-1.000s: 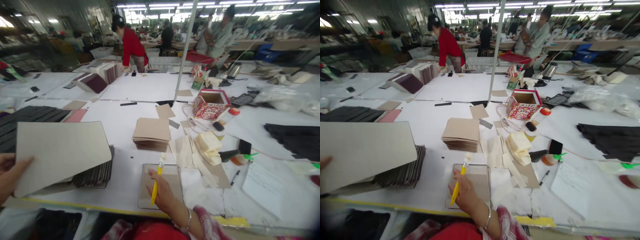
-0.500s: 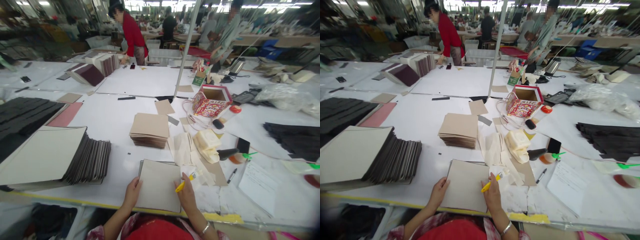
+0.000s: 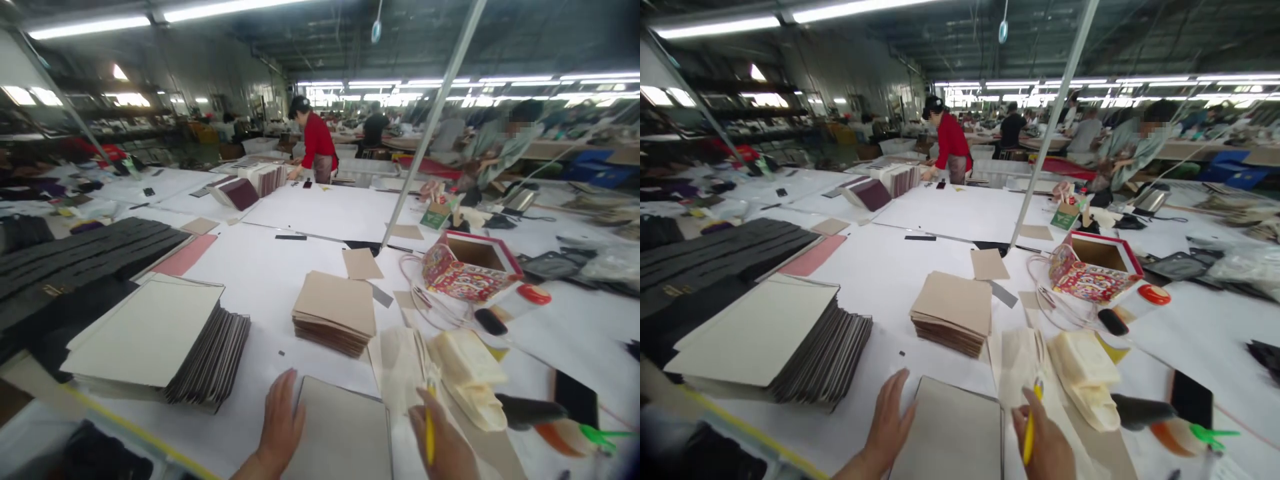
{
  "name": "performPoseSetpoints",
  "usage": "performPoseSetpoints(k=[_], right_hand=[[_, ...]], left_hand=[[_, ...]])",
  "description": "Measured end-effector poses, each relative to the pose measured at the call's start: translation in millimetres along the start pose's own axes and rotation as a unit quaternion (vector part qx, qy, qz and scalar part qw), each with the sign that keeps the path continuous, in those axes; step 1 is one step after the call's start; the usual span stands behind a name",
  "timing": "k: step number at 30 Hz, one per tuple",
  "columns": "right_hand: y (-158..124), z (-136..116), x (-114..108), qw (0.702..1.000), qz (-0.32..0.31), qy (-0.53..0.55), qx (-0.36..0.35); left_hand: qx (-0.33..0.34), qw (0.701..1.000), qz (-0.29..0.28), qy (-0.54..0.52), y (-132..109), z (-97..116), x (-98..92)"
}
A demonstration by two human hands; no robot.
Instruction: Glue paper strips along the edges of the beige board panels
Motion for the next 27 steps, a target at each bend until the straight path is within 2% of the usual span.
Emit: performPoseSetpoints(k=[2, 3, 5, 8, 11, 13, 14, 18, 21, 25, 27], right_hand=[[50.2, -30.3, -37.3, 0.995, 0.011, 0.102, 0.018], [78.3, -51.5, -47.6, 0.988, 0.002, 0.157, 0.005], [134.7, -97.3, -46.1, 0.969, -0.052, 0.243, -0.013], [202.0, -149.9, -1.3, 0.915, -0.175, 0.365, 0.006], [244.9, -166.5, 50.3, 0.885, -0.255, 0.389, 0.03], [267.5, -161.7, 72.0, 0.888, -0.259, 0.379, 0.04], [278.1, -156.4, 78.3, 0.894, -0.242, 0.374, 0.049], [307.5, -125.2, 82.4, 0.918, -0.154, 0.353, 0.095], [307.5, -88.1, 61.6, 0.934, -0.111, 0.312, 0.135], [287.3, -38.8, 8.4, 0.953, -0.053, 0.239, 0.177], [272.9, -30.7, -11.4, 0.969, -0.037, 0.196, 0.144]], left_hand=[[0.127, 0.991, -0.007, 0.037, 41.3, 24.4, -20.7], [0.181, 0.982, -0.005, 0.056, 62.9, 36.8, -27.3], [0.251, 0.963, -0.034, 0.093, 104.2, 56.8, -28.4], [0.256, 0.954, -0.1, 0.122, 149.0, 67.5, -10.6], [0.224, 0.956, -0.142, 0.123, 165.7, 62.0, 8.4], [0.222, 0.956, -0.151, 0.12, 166.3, 57.3, 15.1], [0.221, 0.956, -0.151, 0.119, 165.6, 55.4, 16.6], [0.23, 0.955, -0.145, 0.113, 164.3, 52.0, 17.3], [0.237, 0.955, -0.141, 0.108, 168.8, 51.6, 15.0], [0.214, 0.96, -0.135, 0.119, 188.3, 52.2, 7.5], [0.208, 0.957, -0.154, 0.132, 202.1, 54.7, 2.7]])
Point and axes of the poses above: each hand's wrist, its own y-axis towards the middle knuckle, its own x-axis out of the palm, z = x × y, the point moved 3 cm from there along y, towards the middle knuckle, and after that the axes turned 11 degrees about -z, right-handed, at the moved point
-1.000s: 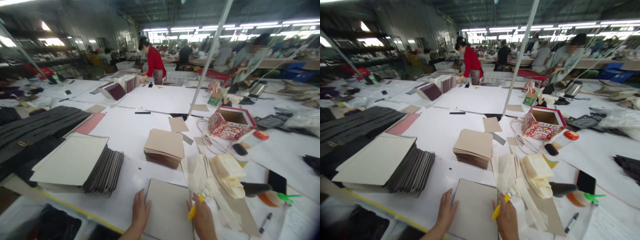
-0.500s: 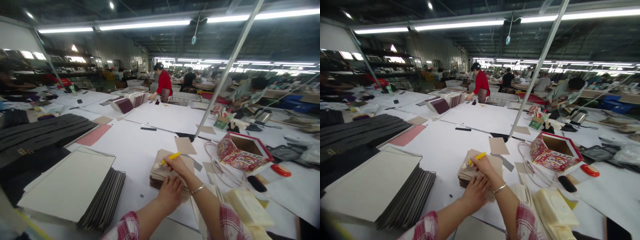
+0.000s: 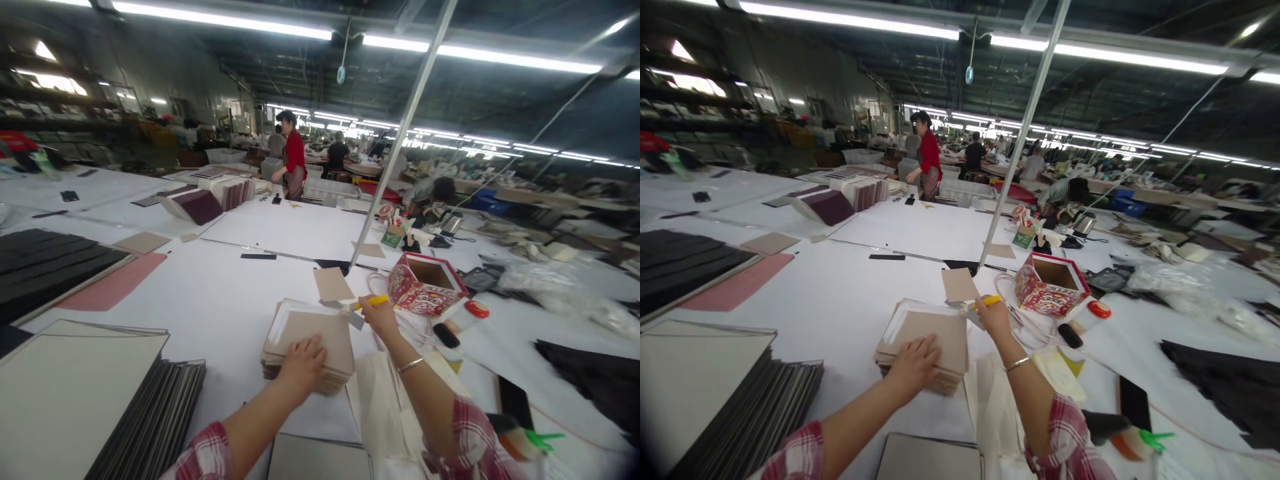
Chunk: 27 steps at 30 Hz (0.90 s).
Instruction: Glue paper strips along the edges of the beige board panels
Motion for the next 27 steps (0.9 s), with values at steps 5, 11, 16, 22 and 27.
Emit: performPoseSetpoints(k=[5, 11, 16, 22, 27], right_hand=[[-81.6, -1.7, 10.4, 0.926, -0.105, -0.246, -0.267], [-192.7, 16.4, -0.2, 0.941, -0.09, -0.18, -0.271], [-213.3, 39.3, -25.5, 0.991, 0.086, 0.044, -0.098], [-217.7, 38.3, 1.1, 0.966, 0.017, 0.257, -0.034], [-226.4, 10.6, 24.1, 0.941, -0.037, 0.336, -0.024]], left_hand=[[0.034, 0.997, -0.067, 0.011, 17.5, -3.0, -19.2], [0.074, 0.989, -0.111, 0.056, 13.4, 0.0, -30.2], [0.127, 0.971, -0.174, 0.102, 10.2, 5.4, -42.2], [0.024, 0.979, 0.202, -0.012, -45.2, 20.6, -120.3], [-0.128, 0.824, 0.399, -0.383, -104.5, 59.7, -139.9]])
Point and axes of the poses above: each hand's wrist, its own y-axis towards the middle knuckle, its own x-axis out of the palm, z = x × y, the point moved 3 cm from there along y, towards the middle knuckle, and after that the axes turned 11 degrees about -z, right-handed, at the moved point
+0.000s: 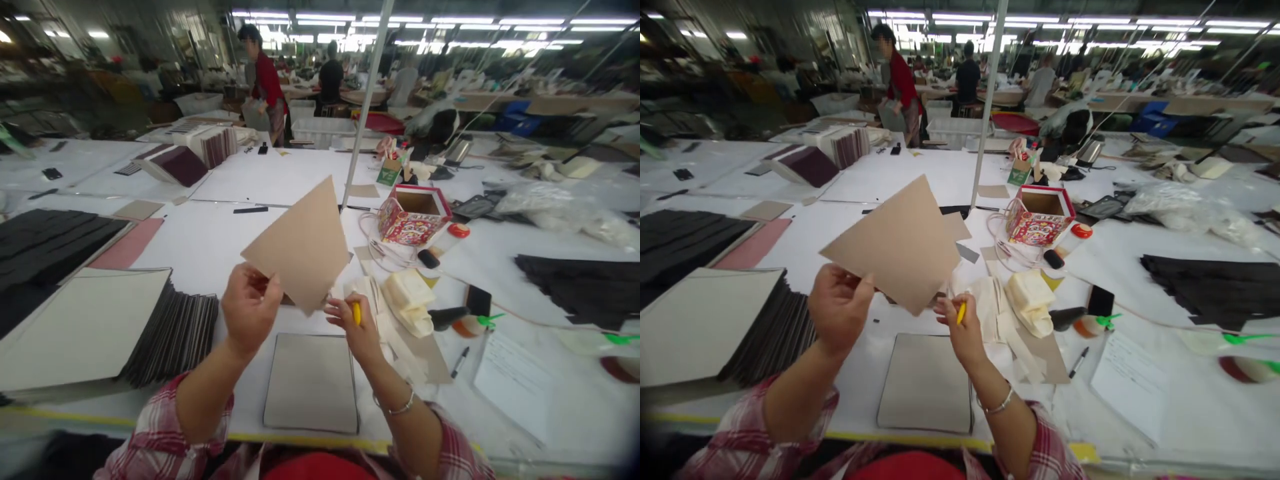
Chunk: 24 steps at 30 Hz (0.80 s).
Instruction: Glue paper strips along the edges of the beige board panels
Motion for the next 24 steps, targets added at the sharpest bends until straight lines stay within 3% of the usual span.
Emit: performPoseSetpoints(k=[2, 5, 9, 12, 15, 19, 24], right_hand=[[-7.8, -1.6, -6.3, 0.997, 0.063, -0.033, -0.015], [-31.3, 7.7, -30.7, 0.976, 0.151, -0.149, -0.038], [-75.3, 54.0, -58.0, 0.951, 0.123, -0.281, -0.027], [-103.1, 104.2, -66.6, 0.939, 0.05, -0.339, 0.021], [-114.5, 146.0, -68.1, 0.918, 0.0, -0.393, 0.058], [-109.3, 173.6, -64.4, 0.9, -0.018, -0.432, 0.063], [-103.1, 182.2, -59.6, 0.886, -0.032, -0.457, 0.078]], left_hand=[[-0.088, 0.987, -0.032, -0.134, -31.3, -1.1, 11.1], [-0.211, 0.93, -0.101, -0.282, -82.8, -20.5, 24.4], [-0.338, 0.864, -0.123, -0.351, -150.7, -70.0, 12.6], [-0.414, 0.871, -0.117, -0.236, -195.9, -117.5, -7.5], [-0.421, 0.887, -0.178, -0.06, -224.4, -159.5, -17.9], [-0.398, 0.888, -0.223, 0.063, -234.6, -197.8, -14.5], [-0.405, 0.879, -0.233, 0.099, -230.5, -219.1, -7.3]])
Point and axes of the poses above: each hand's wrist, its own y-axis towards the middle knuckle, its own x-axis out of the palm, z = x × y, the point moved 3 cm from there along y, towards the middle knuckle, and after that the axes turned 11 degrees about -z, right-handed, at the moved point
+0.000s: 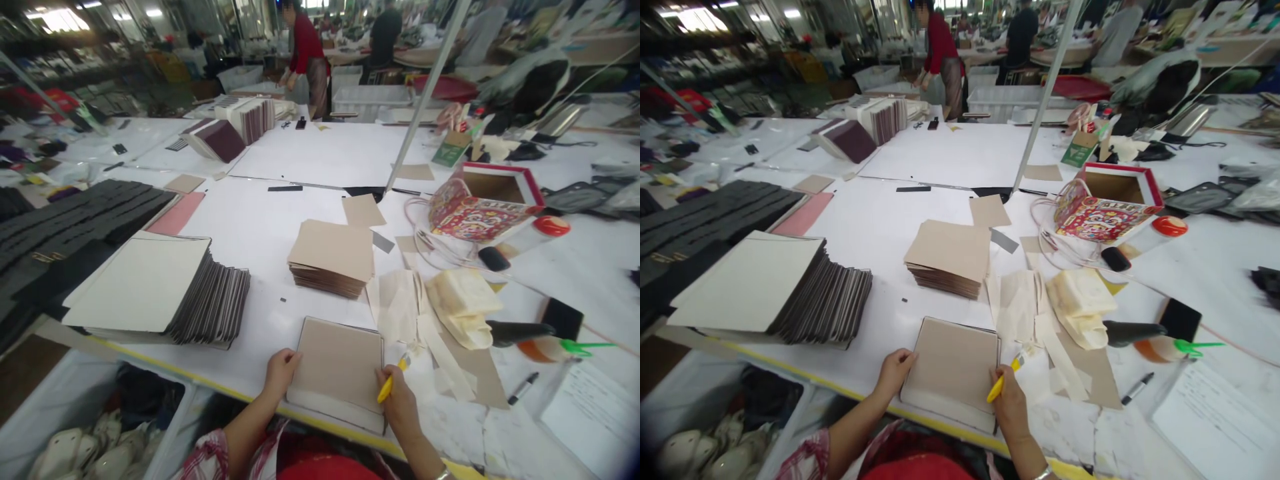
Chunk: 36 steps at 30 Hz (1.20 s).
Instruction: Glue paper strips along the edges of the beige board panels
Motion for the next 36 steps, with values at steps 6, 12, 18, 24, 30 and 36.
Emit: performPoseSetpoints(k=[6, 12, 18, 24, 30, 36], right_hand=[[1.5, -4.6, 0.9, 1.0, -0.014, -0.009, 0.003], [1.6, -11.2, -0.4, 0.999, -0.026, -0.032, -0.005], [2.5, -7.1, 0.8, 0.998, -0.036, -0.049, 0.013], [5.1, -9.7, -1.2, 0.995, -0.06, -0.074, 0.022], [12.3, -13.6, 0.5, 0.972, -0.097, -0.213, 0.038], [26.3, -24.3, -41.1, 0.95, -0.04, -0.308, 0.004]], left_hand=[[-0.002, 1.0, -0.012, 0.014, 8.1, -1.3, -2.5], [-0.008, 0.997, -0.044, 0.069, 9.6, 1.7, -3.8], [-0.013, 0.992, -0.077, 0.099, 16.7, 0.2, -2.2], [-0.028, 0.99, -0.07, 0.123, 19.9, 0.4, 0.8], [-0.023, 0.968, -0.099, 0.227, 24.1, 16.2, -8.9], [0.113, 0.916, -0.056, 0.382, 12.1, 53.4, -22.2]])
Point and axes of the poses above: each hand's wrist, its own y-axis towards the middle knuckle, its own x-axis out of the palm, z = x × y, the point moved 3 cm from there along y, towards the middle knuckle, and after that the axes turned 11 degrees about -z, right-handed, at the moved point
